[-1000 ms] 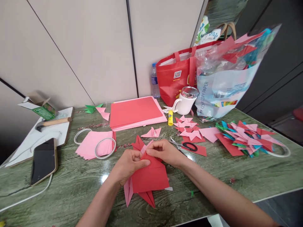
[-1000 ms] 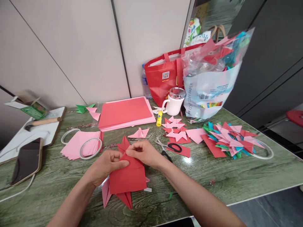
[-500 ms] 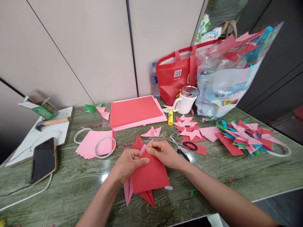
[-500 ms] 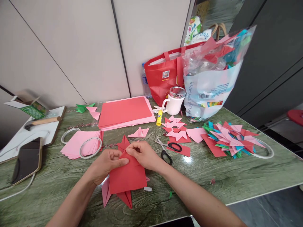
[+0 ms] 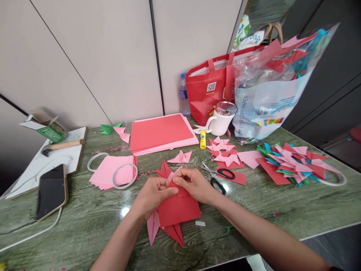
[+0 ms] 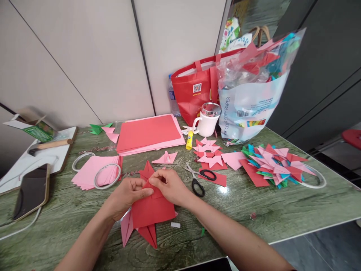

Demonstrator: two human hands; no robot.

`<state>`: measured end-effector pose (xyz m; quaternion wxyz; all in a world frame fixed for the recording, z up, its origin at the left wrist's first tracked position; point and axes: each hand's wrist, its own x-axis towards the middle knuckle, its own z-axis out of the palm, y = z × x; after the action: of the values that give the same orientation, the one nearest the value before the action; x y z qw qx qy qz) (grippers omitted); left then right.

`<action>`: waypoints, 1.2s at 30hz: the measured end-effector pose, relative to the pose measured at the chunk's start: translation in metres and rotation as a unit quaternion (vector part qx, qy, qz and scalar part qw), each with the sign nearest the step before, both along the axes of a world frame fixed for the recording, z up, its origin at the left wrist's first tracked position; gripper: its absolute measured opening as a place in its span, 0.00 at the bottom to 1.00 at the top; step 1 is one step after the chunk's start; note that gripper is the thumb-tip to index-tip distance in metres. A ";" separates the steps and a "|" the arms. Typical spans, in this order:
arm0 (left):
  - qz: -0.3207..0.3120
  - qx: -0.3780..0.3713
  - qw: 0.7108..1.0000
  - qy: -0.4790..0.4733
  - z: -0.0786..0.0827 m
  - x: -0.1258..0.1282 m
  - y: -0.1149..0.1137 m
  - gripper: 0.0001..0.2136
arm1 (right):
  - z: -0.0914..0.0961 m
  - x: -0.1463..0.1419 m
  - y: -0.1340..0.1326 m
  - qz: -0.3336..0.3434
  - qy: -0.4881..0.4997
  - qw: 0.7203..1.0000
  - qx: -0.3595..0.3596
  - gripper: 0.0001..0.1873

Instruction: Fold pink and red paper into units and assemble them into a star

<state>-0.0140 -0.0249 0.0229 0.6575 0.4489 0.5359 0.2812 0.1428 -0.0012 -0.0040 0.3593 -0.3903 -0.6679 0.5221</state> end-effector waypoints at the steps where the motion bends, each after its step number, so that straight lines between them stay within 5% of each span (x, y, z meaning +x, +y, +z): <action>1: 0.002 -0.001 1.000 0.001 0.000 0.000 0.000 0.19 | 0.000 0.000 -0.001 -0.004 -0.002 1.000 0.003 0.12; 8: 0.000 0.002 1.000 0.002 -0.001 0.000 0.000 0.18 | 0.005 0.000 -0.001 -0.010 0.000 1.000 0.010 0.10; 15: -0.039 0.046 0.997 0.050 0.000 -0.002 0.001 0.19 | 0.005 0.005 0.005 0.033 0.054 0.992 -0.106 0.11; 27: -0.046 0.031 0.998 0.013 -0.006 -0.005 0.002 0.17 | 0.004 0.004 0.001 0.020 0.054 0.998 -0.041 0.12; 36: -0.042 0.029 0.997 0.054 -0.005 -0.001 0.002 0.19 | 0.000 0.002 0.002 0.005 0.123 0.980 -0.156 0.16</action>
<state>-0.0152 -0.0231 0.0182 0.6253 0.5043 0.5433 0.2439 0.1450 0.0004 -0.0037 0.3714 -0.3708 -0.5308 0.6654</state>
